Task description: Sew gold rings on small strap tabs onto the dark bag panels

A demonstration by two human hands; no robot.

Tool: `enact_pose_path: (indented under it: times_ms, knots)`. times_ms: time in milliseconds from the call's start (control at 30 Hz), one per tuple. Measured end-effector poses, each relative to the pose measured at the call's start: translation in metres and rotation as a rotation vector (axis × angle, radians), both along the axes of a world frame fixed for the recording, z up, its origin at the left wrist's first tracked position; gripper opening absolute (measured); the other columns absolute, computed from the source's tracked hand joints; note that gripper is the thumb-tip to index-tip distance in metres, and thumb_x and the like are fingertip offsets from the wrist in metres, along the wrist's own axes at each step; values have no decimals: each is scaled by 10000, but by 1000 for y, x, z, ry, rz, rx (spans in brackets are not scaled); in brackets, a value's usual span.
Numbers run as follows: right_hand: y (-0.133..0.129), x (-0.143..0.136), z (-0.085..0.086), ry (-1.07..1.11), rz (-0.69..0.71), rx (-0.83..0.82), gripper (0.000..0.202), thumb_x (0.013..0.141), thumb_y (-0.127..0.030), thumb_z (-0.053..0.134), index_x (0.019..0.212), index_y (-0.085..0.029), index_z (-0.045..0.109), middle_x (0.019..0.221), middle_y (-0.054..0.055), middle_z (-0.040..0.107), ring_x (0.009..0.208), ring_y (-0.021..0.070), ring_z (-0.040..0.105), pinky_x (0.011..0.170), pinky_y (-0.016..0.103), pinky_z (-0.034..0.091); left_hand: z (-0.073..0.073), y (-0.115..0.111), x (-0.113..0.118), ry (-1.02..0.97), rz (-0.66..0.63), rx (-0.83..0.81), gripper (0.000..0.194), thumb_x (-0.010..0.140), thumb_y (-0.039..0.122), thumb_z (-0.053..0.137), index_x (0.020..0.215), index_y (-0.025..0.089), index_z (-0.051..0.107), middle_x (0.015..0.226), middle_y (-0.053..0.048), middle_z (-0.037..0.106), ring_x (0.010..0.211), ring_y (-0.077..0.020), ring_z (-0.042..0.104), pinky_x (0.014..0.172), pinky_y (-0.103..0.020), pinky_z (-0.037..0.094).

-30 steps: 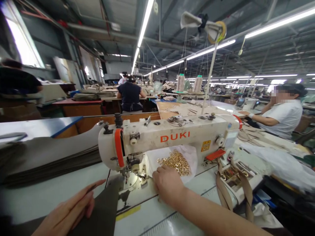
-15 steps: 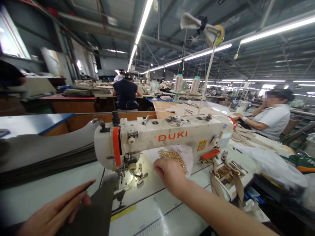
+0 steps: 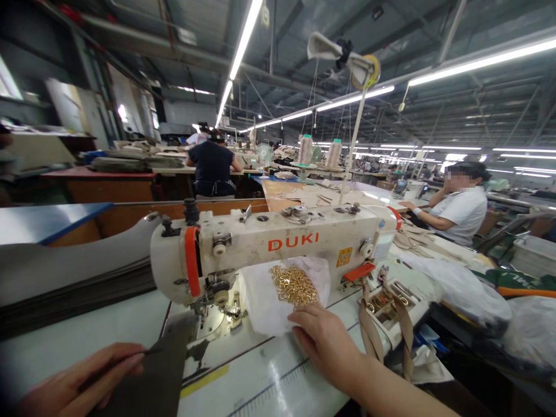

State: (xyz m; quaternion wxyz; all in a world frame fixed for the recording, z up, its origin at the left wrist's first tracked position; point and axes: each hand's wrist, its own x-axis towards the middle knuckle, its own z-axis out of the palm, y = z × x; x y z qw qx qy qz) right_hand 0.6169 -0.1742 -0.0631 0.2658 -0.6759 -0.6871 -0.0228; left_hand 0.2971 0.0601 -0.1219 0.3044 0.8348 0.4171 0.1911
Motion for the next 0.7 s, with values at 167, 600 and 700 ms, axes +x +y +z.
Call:
enact_pose_path:
  times_ms: [167, 600, 700]
  knots:
    - [41, 11, 15, -170, -151, -144, 171, 888, -81, 488, 946, -142, 636, 954, 81, 662, 931, 189, 597, 818, 281, 463, -2, 3, 0, -41, 21, -45, 308, 748, 572, 438, 944, 397, 599, 774, 114, 731, 542, -201, 594, 659, -298, 484]
    - [103, 12, 11, -268, -179, -415, 266, 921, -300, 549, 1145, -159, 562, 1157, 89, 573, 966, 210, 594, 815, 409, 503, 36, -30, 13, -100, -17, -39, 257, 806, 456, 462, 906, 268, 607, 709, 62, 718, 506, -152, 584, 587, -221, 455]
    - [104, 16, 12, -183, -193, -382, 251, 921, -305, 549, 1123, -158, 570, 1130, 79, 584, 945, 202, 599, 804, 403, 507, 27, -21, 9, -72, -64, -48, 302, 801, 500, 460, 928, 266, 602, 741, 43, 724, 509, -158, 591, 578, -225, 460]
